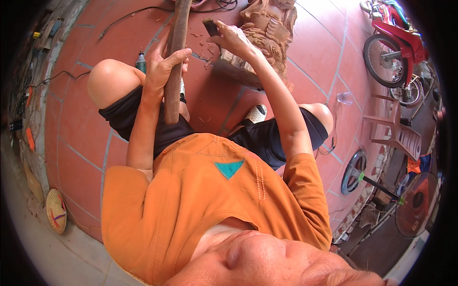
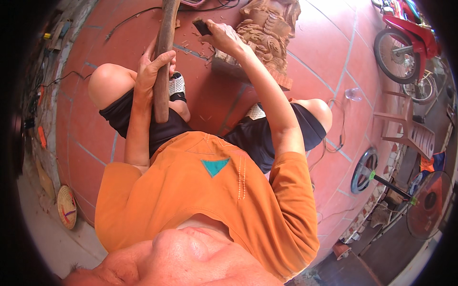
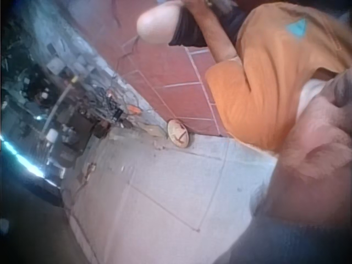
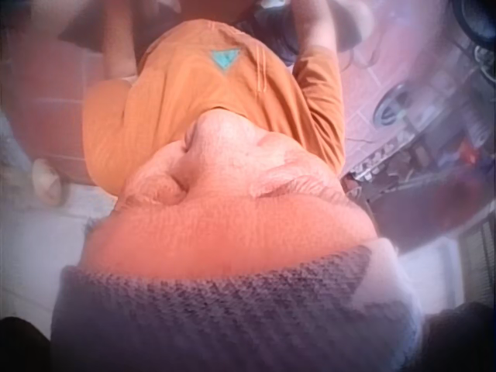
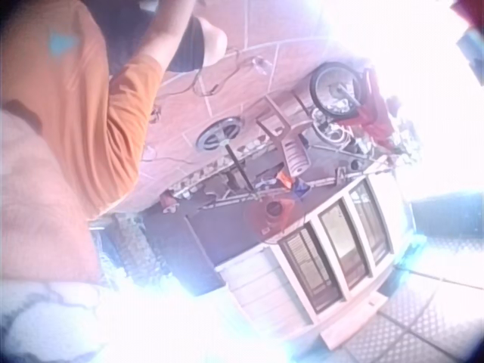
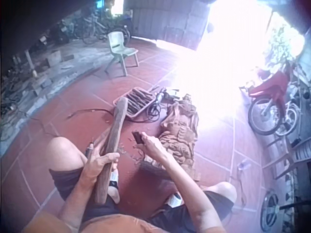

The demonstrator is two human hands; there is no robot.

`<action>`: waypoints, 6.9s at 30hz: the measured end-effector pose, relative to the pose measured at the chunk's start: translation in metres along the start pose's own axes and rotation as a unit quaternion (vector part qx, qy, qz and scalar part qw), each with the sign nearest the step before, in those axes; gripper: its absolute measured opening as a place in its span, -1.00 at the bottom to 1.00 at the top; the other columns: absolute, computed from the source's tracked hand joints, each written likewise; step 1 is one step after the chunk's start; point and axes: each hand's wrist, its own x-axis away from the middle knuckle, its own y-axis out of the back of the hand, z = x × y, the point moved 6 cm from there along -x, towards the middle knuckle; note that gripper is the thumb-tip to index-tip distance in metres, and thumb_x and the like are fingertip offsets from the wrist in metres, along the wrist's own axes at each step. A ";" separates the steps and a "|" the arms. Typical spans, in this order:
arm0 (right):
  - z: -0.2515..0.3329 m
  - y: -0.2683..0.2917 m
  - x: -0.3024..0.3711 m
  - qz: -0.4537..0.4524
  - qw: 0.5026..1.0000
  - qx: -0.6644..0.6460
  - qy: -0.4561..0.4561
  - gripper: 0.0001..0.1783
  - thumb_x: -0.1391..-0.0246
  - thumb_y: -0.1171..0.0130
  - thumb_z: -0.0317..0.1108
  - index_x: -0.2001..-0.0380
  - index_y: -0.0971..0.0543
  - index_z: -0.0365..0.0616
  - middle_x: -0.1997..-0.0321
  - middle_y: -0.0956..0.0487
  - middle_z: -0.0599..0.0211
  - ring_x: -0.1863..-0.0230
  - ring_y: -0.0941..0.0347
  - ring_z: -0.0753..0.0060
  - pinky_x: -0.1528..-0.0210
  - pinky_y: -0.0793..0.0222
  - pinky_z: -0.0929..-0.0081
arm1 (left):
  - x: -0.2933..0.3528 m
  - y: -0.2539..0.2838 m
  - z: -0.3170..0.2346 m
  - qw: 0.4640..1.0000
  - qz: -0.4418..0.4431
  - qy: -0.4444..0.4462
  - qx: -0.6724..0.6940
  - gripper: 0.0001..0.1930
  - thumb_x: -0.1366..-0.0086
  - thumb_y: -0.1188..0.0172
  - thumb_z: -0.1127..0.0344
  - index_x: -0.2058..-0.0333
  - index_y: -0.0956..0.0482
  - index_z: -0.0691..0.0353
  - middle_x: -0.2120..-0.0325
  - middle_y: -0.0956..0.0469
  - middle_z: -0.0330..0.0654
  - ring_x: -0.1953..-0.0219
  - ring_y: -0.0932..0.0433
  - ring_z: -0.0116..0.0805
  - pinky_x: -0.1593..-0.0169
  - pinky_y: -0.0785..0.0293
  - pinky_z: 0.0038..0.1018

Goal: The person sits on the floor and carves a wooden sculpture using a chisel and mallet. They repeatedly strike the chisel to shape the wood, occasionally adjusting their grip and position.

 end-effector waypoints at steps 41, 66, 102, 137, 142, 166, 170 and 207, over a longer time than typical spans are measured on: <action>-0.019 0.051 0.032 -0.050 0.995 -0.023 -0.079 -0.56 -0.07 -0.42 -0.15 0.07 -0.56 -0.13 0.27 -0.68 0.08 0.25 -0.65 0.03 0.14 -0.52 0.16 | 0.005 0.012 -0.006 0.989 -0.038 -0.053 -0.131 -0.23 -0.28 -0.40 0.38 -0.42 -0.25 0.20 0.39 -0.54 -0.29 0.55 -0.48 -0.60 0.48 -0.48 -0.64; -0.008 0.013 0.015 -0.087 0.994 -0.062 -0.026 -0.46 -0.03 -0.49 -0.07 -0.02 -0.57 -0.04 0.42 -0.68 0.14 0.39 -0.66 0.09 0.25 -0.54 0.20 | 0.002 0.006 -0.002 0.981 -0.028 -0.075 -0.179 -0.11 -0.23 -0.43 0.24 -0.46 -0.17 0.27 0.46 -0.60 -0.25 0.60 -0.52 -0.56 0.52 -0.47 -0.58; 0.003 0.009 0.002 -0.034 0.999 -0.031 -0.010 -0.32 0.01 -0.50 -0.04 -0.13 -0.57 -0.15 0.26 -0.70 0.02 0.22 -0.68 -0.04 0.12 -0.56 0.15 | -0.004 -0.005 -0.015 0.987 -0.042 -0.104 -0.115 -0.19 -0.27 -0.40 0.34 -0.43 -0.20 0.30 0.39 -0.60 -0.26 0.54 -0.52 -0.58 0.47 -0.47 -0.62; -0.033 0.026 0.024 -0.097 0.977 -0.176 -0.066 -0.44 -0.05 -0.45 -0.08 -0.04 -0.57 -0.13 0.37 -0.64 0.14 0.32 -0.62 0.24 0.16 -0.54 0.25 | -0.006 0.011 0.015 0.991 -0.021 -0.002 -0.133 -0.18 -0.31 -0.40 0.33 -0.46 -0.18 0.20 0.39 -0.55 -0.26 0.55 -0.50 -0.59 0.52 -0.50 -0.62; -0.028 0.012 0.029 -0.083 0.986 -0.124 -0.071 -0.44 -0.02 -0.48 -0.03 0.03 -0.54 -0.13 0.38 -0.65 0.06 0.29 -0.65 -0.01 0.19 -0.54 0.15 | -0.002 -0.001 0.006 0.989 -0.003 -0.043 -0.145 -0.15 -0.28 -0.39 0.29 -0.47 -0.17 0.21 0.49 -0.54 -0.29 0.58 -0.49 -0.58 0.52 -0.45 -0.59; 0.013 0.015 0.020 -0.028 0.997 -0.066 -0.025 -0.54 -0.02 -0.45 -0.19 0.04 -0.57 -0.13 0.33 -0.68 0.00 0.22 -0.64 -0.15 0.17 -0.50 0.07 | 0.006 -0.010 -0.006 0.979 -0.037 -0.081 -0.184 -0.19 -0.32 -0.34 0.30 -0.47 -0.16 0.27 0.28 -0.60 -0.22 0.44 -0.52 -0.57 0.44 -0.47 -0.62; 0.013 0.013 0.020 -0.036 0.998 -0.056 -0.021 -0.36 0.01 -0.49 -0.07 -0.09 -0.58 -0.15 0.28 -0.70 0.02 0.27 -0.66 -0.04 0.15 -0.55 0.16 | 0.003 -0.014 -0.008 0.958 -0.043 -0.123 -0.256 -0.14 -0.29 -0.38 0.23 -0.47 -0.15 0.28 0.32 -0.62 -0.20 0.43 -0.54 -0.52 0.36 -0.49 -0.56; -0.036 0.008 0.075 -0.215 0.930 -0.264 -0.140 -0.70 -0.04 -0.50 -0.33 0.23 -0.64 -0.24 0.40 -0.72 0.25 0.40 -0.60 0.53 0.29 -0.51 0.47 | 0.006 -0.026 -0.012 0.970 0.037 -0.028 -0.240 -0.13 -0.27 -0.40 0.17 -0.45 -0.18 0.31 0.20 -0.66 -0.14 0.38 -0.59 -0.46 0.28 -0.56 -0.48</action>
